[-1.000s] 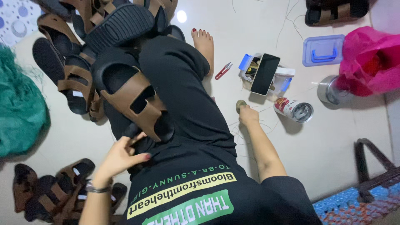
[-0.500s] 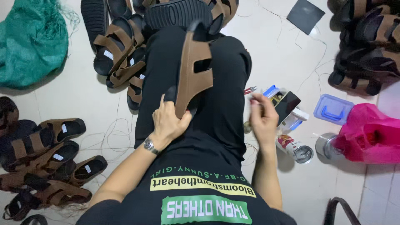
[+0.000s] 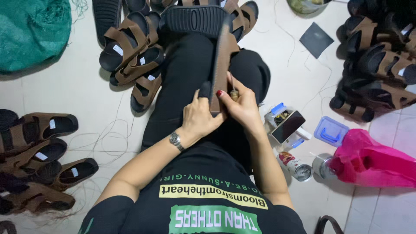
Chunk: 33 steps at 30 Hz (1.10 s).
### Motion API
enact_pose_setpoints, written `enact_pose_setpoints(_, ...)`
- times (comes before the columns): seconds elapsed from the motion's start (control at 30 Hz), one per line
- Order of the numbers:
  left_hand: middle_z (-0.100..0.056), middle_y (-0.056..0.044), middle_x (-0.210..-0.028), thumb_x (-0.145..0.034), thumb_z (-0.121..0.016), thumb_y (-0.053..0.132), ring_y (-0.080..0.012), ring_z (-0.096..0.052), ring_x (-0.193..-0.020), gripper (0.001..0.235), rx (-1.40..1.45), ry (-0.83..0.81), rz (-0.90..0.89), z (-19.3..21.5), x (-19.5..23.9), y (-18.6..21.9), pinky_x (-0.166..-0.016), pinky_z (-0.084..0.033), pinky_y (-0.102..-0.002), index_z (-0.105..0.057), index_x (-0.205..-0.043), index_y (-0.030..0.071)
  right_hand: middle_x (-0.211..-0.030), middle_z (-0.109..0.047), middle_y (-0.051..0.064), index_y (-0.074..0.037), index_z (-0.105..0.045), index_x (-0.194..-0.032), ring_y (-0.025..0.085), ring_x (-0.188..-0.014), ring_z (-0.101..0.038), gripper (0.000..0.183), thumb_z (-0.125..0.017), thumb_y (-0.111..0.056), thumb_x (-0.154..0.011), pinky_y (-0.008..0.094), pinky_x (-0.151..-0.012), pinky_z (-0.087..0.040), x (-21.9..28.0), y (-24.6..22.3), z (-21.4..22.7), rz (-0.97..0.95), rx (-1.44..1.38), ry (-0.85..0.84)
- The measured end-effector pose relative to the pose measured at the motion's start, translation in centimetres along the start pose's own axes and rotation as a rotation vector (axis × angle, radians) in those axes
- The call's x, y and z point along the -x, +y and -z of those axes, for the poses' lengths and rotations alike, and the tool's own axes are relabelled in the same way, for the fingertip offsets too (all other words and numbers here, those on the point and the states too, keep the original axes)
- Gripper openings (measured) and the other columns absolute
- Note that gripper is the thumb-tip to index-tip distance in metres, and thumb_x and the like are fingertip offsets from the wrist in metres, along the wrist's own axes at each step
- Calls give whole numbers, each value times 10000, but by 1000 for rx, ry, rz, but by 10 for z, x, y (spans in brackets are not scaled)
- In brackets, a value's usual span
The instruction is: The person sits on the floor and sews a brown strap onto a black sandal using a needle and thread. They repeatedly push the needle through the strap and pull the thread tight to secure the attachment.
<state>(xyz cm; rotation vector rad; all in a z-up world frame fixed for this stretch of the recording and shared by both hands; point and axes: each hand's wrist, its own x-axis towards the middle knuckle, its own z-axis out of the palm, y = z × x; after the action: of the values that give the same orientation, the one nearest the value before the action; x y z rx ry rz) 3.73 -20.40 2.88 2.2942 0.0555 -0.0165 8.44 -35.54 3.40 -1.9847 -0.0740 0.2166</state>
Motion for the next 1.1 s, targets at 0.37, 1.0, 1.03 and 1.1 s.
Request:
enact_pose_setpoints(0.37,-701,-258,-1089,-787,-748,515,-424,-729,-676,615,-193,-208,-341,28,25,-27,-574,-578,-498,-688,-1102,-10,-1087,-688,105,-173,-581,-1431,366,-999,-698,559,-664,-60,-890,446,-805,-562,71,-42,63,183,556,-378)
enact_pose_setpoints(1.0,-500,-116,-1069,-500,-932,459,-387,-607,-776,506,-245,-242,-569,61,3,-19,-633,-425,-425,-734,-706,42,-718,-595,40,-357,-705,-1250,262,-608,-642,365,-578,-168,-965,370,-503,-495,73,-61,72,393,1006,-354)
enact_pose_setpoints(1.03,-500,-116,-1069,-500,-932,459,-387,-607,-776,506,-242,-242,-570,52,3,-21,-633,-425,-425,-734,-706,42,-718,-595,40,-357,-705,-1250,262,-608,-642,365,-578,-168,-965,370,-503,-495,73,-61,71,391,1009,-354)
enact_pose_setpoints(1.1,-493,-117,-1085,-540,-917,445,-350,-549,-795,497,-225,-219,-632,36,2,-25,-660,-370,-408,-714,-724,31,-744,-611,8,-396,-700,-1259,211,-626,-645,380,-559,-185,-976,316,-527,-501,72,-62,70,433,1085,-343)
